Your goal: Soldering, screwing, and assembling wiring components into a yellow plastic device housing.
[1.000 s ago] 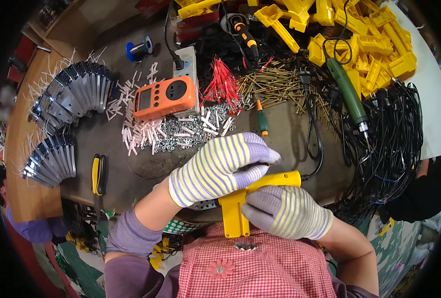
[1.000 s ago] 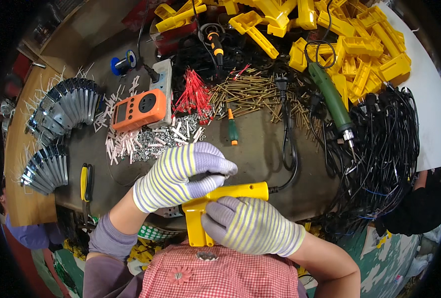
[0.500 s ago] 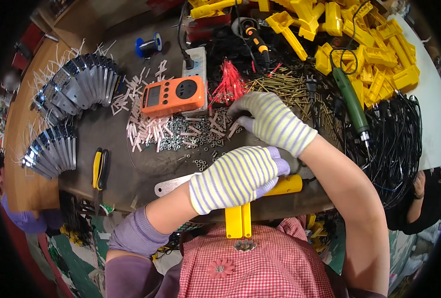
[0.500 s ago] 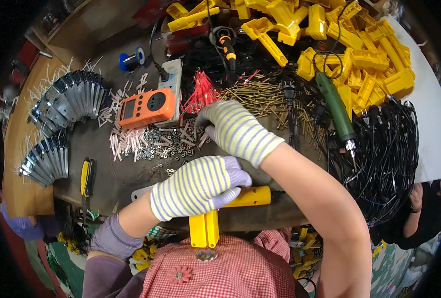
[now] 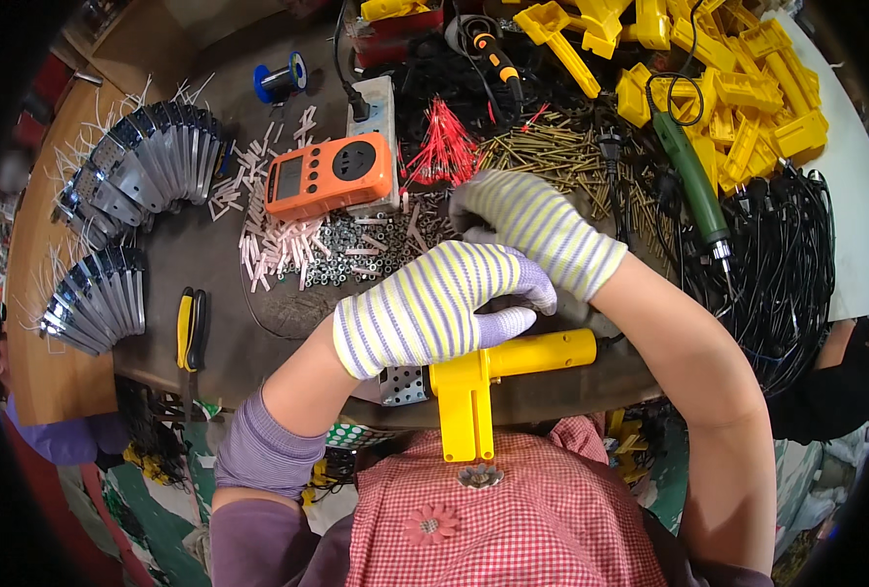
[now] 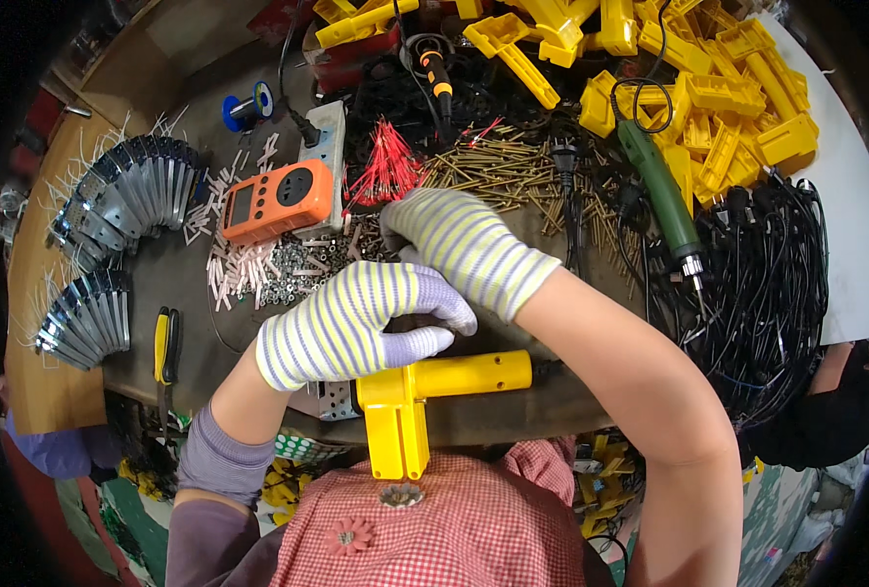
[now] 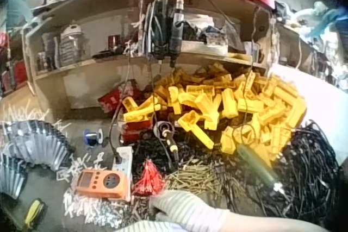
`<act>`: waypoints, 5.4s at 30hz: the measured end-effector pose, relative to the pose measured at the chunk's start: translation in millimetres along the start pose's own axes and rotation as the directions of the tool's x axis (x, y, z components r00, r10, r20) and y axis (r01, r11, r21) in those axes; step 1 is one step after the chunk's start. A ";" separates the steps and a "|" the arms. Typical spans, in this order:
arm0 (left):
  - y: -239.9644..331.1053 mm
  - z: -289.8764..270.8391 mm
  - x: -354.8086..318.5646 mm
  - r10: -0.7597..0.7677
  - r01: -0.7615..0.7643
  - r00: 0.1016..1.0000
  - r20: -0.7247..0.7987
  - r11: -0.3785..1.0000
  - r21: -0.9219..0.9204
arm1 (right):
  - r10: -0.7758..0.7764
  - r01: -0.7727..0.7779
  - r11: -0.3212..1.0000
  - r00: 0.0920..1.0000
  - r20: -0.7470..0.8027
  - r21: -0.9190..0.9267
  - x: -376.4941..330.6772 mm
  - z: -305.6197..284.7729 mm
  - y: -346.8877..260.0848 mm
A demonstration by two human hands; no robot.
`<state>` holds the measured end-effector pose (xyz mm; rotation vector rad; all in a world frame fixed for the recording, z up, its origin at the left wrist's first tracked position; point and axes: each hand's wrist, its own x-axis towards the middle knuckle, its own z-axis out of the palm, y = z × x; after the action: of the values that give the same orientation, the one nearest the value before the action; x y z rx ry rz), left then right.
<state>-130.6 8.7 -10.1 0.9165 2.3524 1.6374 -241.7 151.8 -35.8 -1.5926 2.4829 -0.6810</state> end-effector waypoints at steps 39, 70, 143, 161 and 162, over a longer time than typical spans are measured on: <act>8.7 7.3 4.8 -0.018 -0.029 0.988 0.154 0.955 0.295 | 0.144 -0.125 0.986 0.972 -0.185 0.112 -108.7 -22.1 -5.5; 50.8 -6.6 -15.0 0.397 -0.273 0.910 -0.121 0.793 0.546 | 0.292 -0.384 -0.108 0.869 0.398 0.917 -103.0 -47.8 -74.7; -5.9 -29.7 -53.3 -0.029 0.110 0.992 -0.120 0.640 0.760 | 0.162 -0.159 0.987 0.976 -0.142 0.029 -110.0 -32.9 -22.4; -3.6 -38.5 -46.7 -0.151 0.217 0.976 -0.159 0.776 0.592 | -0.416 0.366 0.907 0.858 -0.301 -0.211 -156.0 -24.4 -47.0; -3.8 -34.5 -47.1 -0.170 0.238 0.971 -0.169 0.759 0.606 | -0.418 0.366 0.905 0.858 -0.298 -0.216 -157.5 -24.2 -48.0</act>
<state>-109.1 -45.7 -10.4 0.6150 3.0096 0.8260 -140.1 282.1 -16.2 -2.2555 2.4993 -0.9024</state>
